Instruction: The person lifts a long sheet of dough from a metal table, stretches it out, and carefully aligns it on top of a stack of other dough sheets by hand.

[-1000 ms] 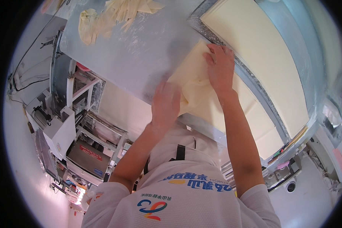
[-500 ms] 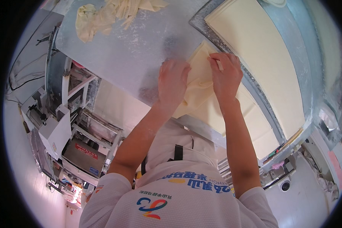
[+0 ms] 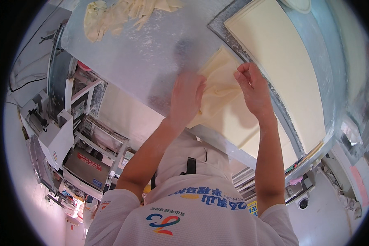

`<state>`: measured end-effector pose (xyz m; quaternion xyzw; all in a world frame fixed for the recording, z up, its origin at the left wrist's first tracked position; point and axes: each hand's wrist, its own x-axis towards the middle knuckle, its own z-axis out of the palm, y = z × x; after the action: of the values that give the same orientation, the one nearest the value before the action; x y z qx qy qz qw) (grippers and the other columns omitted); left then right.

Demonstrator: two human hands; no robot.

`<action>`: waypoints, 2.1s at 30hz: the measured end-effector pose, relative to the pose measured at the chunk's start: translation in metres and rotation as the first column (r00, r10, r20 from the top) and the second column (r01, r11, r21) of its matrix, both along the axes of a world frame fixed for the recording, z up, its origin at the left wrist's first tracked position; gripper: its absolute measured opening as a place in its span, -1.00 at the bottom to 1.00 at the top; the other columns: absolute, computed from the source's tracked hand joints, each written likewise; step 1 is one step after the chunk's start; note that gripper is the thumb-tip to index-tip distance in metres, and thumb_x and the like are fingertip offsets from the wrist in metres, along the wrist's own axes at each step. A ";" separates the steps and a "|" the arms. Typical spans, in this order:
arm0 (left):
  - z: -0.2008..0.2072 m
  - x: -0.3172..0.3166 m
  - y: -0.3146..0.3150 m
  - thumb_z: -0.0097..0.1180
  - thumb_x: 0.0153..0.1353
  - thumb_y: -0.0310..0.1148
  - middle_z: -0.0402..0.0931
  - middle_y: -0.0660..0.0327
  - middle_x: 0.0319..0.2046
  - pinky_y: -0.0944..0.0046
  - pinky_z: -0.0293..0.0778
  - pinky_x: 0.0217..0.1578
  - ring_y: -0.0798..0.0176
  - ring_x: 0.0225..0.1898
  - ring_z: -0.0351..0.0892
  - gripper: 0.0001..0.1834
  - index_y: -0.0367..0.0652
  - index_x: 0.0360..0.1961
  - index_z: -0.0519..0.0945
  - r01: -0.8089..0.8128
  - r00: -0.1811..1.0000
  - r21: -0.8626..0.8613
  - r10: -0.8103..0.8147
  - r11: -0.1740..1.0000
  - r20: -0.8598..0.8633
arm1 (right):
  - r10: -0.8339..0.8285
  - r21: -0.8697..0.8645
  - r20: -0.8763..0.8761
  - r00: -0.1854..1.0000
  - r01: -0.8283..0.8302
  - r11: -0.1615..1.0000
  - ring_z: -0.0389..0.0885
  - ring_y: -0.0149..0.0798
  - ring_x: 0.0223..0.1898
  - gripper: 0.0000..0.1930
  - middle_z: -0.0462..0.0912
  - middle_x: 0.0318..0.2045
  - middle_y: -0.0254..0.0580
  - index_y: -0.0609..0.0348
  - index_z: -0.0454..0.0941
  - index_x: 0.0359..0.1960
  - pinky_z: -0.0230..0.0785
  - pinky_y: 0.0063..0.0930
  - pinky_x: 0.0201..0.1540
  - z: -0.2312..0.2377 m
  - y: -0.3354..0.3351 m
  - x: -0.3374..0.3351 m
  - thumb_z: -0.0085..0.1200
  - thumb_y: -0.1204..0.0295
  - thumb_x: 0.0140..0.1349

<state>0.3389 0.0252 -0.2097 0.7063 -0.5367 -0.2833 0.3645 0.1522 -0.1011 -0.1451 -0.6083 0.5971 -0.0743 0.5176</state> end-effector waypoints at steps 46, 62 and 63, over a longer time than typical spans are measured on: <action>-0.005 0.000 0.033 0.51 0.20 -0.53 0.65 0.11 -0.24 0.13 0.64 -0.19 0.09 -0.26 0.67 -0.69 -0.21 -0.08 0.66 -0.232 0.972 0.128 0.234 0.964 -0.003 | 0.152 0.364 0.171 0.973 -0.206 0.908 0.36 -0.48 -0.15 -0.58 0.49 -0.24 -0.48 0.15 0.56 0.10 0.26 -0.50 -0.02 -0.024 -0.051 -0.015 0.32 0.12 0.44; 0.020 0.018 0.034 0.31 0.42 -0.36 0.71 0.10 -0.11 0.17 0.60 -0.04 0.17 -0.11 0.71 -0.77 -0.22 0.02 0.68 -0.005 0.876 0.460 0.225 0.888 -0.426 | 0.314 0.281 0.151 0.937 -0.345 0.895 0.47 -0.39 -0.24 -0.61 0.54 -0.31 -0.38 0.22 0.64 0.04 0.39 -0.43 -0.13 -0.017 -0.043 -0.035 0.38 0.22 0.33; 0.023 0.021 0.034 0.31 0.46 -0.33 0.73 0.16 -0.13 0.23 0.58 -0.03 0.29 -0.10 0.69 -0.76 -0.22 0.04 0.67 0.035 0.822 0.489 0.254 0.872 -0.510 | 0.285 0.211 0.159 0.945 -0.315 0.925 0.44 -0.41 -0.30 -0.70 0.49 -0.36 -0.40 0.18 0.61 -0.05 0.38 -0.42 -0.18 -0.029 -0.038 -0.042 0.36 0.27 0.35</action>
<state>0.3602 0.0592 -0.1868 0.6899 -0.2765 -0.5785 0.3361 0.1105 -0.1389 -0.1740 -0.6214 0.4677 0.0386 0.6274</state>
